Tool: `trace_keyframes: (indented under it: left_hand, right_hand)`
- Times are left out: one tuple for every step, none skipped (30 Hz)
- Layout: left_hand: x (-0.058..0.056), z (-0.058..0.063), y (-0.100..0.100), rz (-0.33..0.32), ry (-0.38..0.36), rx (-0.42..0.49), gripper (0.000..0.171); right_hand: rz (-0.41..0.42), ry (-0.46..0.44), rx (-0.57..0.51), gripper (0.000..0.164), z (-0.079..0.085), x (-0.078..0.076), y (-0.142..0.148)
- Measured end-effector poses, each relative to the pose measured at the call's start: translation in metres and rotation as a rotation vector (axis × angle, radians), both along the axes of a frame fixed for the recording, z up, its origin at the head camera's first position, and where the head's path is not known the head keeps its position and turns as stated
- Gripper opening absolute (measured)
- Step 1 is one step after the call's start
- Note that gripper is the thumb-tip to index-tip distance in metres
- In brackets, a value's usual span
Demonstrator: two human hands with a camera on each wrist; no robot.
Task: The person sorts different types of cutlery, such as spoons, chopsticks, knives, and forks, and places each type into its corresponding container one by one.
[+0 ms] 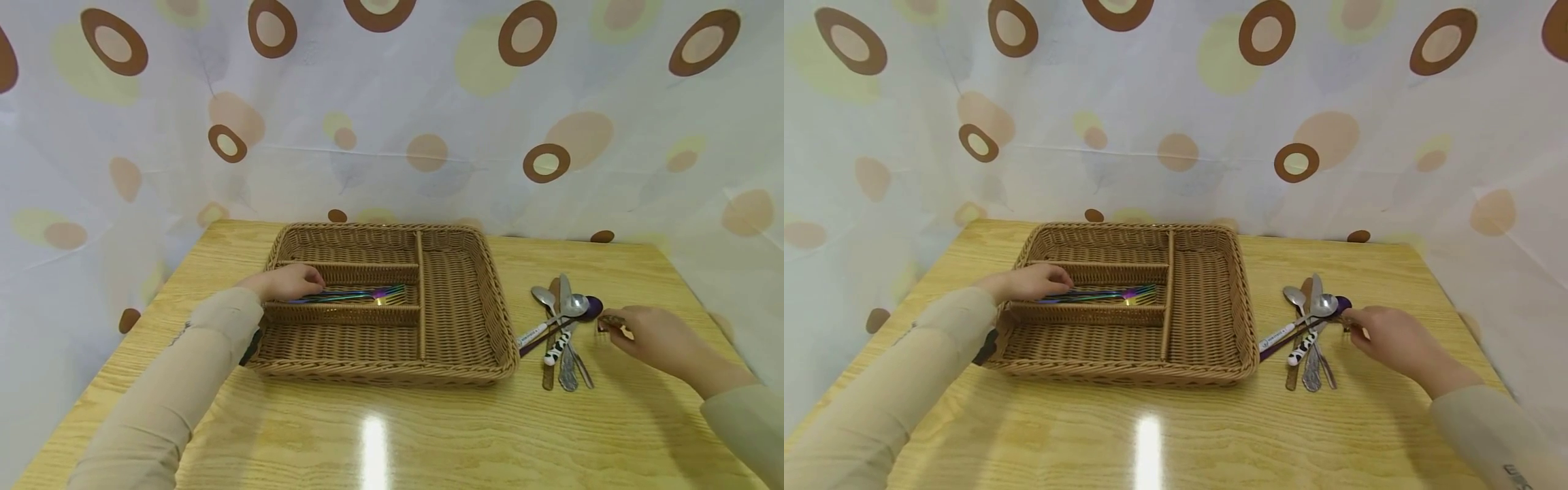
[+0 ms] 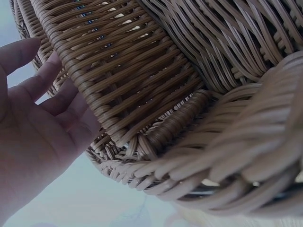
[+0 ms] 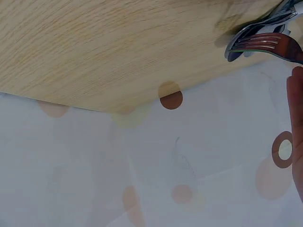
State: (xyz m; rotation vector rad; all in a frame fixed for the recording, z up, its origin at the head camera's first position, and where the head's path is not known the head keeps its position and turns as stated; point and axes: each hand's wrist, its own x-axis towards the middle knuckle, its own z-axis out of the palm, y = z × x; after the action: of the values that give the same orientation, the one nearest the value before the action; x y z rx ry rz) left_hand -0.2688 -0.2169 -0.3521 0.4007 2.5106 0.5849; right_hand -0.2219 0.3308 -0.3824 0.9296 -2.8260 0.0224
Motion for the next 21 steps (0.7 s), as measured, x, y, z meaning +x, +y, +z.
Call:
trace_keyframes:
  left_hand:
    - [0.000,0.000,0.000,0.002,-0.003,0.004,0.036]
    - [0.000,0.000,0.000,0.003,-0.002,0.007,0.036]
    - [0.000,0.000,0.000,0.002,-0.001,0.009,0.036]
    - [0.000,0.000,0.000,0.002,0.000,0.013,0.037]
    - [0.000,0.000,0.001,0.004,0.000,0.016,0.037]
    - [0.000,0.001,0.001,0.007,0.000,0.018,0.037]
    - [0.000,0.001,0.002,0.006,0.004,0.019,0.038]
    - [0.000,0.002,0.002,0.006,0.006,0.020,0.038]
    - [0.000,0.002,0.003,0.009,0.005,0.019,0.039]
    - [0.000,0.003,0.004,0.012,0.004,0.021,0.039]
    - [0.000,0.004,0.005,0.010,0.006,0.023,0.040]
    - [0.000,0.004,0.005,0.011,0.006,0.025,0.040]
    - [-0.001,0.005,0.006,0.011,0.005,0.026,0.040]
    - [-0.001,0.006,0.007,0.012,0.001,0.029,0.040]
    - [-0.001,0.006,0.008,0.010,0.000,0.031,0.040]
    - [-0.001,0.007,0.009,0.005,0.000,0.034,0.040]
    - [-0.001,0.008,0.009,0.001,-0.001,0.035,0.040]
    - [-0.001,0.009,0.010,0.005,-0.004,0.036,0.040]
    - [-0.001,0.009,0.012,0.005,-0.007,0.040,0.040]
    - [-0.001,0.010,0.013,-0.001,-0.005,0.042,0.041]
    - [-0.001,0.011,0.014,-0.004,-0.004,0.044,0.041]
  right_hand:
    - [-0.013,-0.017,0.007,0.015,0.002,0.000,-0.001]
    - [-0.009,-0.011,0.006,0.016,0.002,0.001,-0.002]
    - [0.000,0.000,0.001,0.018,0.003,0.001,-0.002]
    - [0.010,0.010,-0.005,0.019,0.003,0.001,-0.003]
    - [0.025,0.028,-0.012,0.020,0.003,0.001,-0.004]
    - [0.040,0.046,-0.021,0.019,0.004,0.001,-0.004]
    - [0.058,0.070,-0.033,0.018,0.004,0.002,-0.005]
    - [0.074,0.098,-0.042,0.017,0.004,0.002,-0.007]
    - [0.084,0.119,-0.050,0.015,0.004,0.002,-0.008]
    - [0.090,0.139,-0.054,0.013,0.004,0.002,-0.010]
    - [0.092,0.160,-0.055,0.011,0.004,0.003,-0.012]
    - [0.093,0.180,-0.054,0.008,0.004,0.003,-0.014]
    - [0.090,0.194,-0.051,0.008,0.005,0.004,-0.016]
    - [0.088,0.206,-0.046,0.008,0.005,0.004,-0.017]
    - [0.087,0.217,-0.041,0.010,0.006,0.005,-0.019]
    - [0.090,0.231,-0.038,0.016,0.007,0.005,-0.021]
    - [0.097,0.243,-0.035,0.023,0.007,0.005,-0.023]
    - [0.108,0.256,-0.035,0.031,0.008,0.005,-0.025]
    - [0.118,0.265,-0.036,0.040,0.008,0.004,-0.026]
    - [0.131,0.276,-0.037,0.047,0.009,0.003,-0.028]
    - [0.140,0.287,-0.039,0.052,0.009,0.003,-0.030]
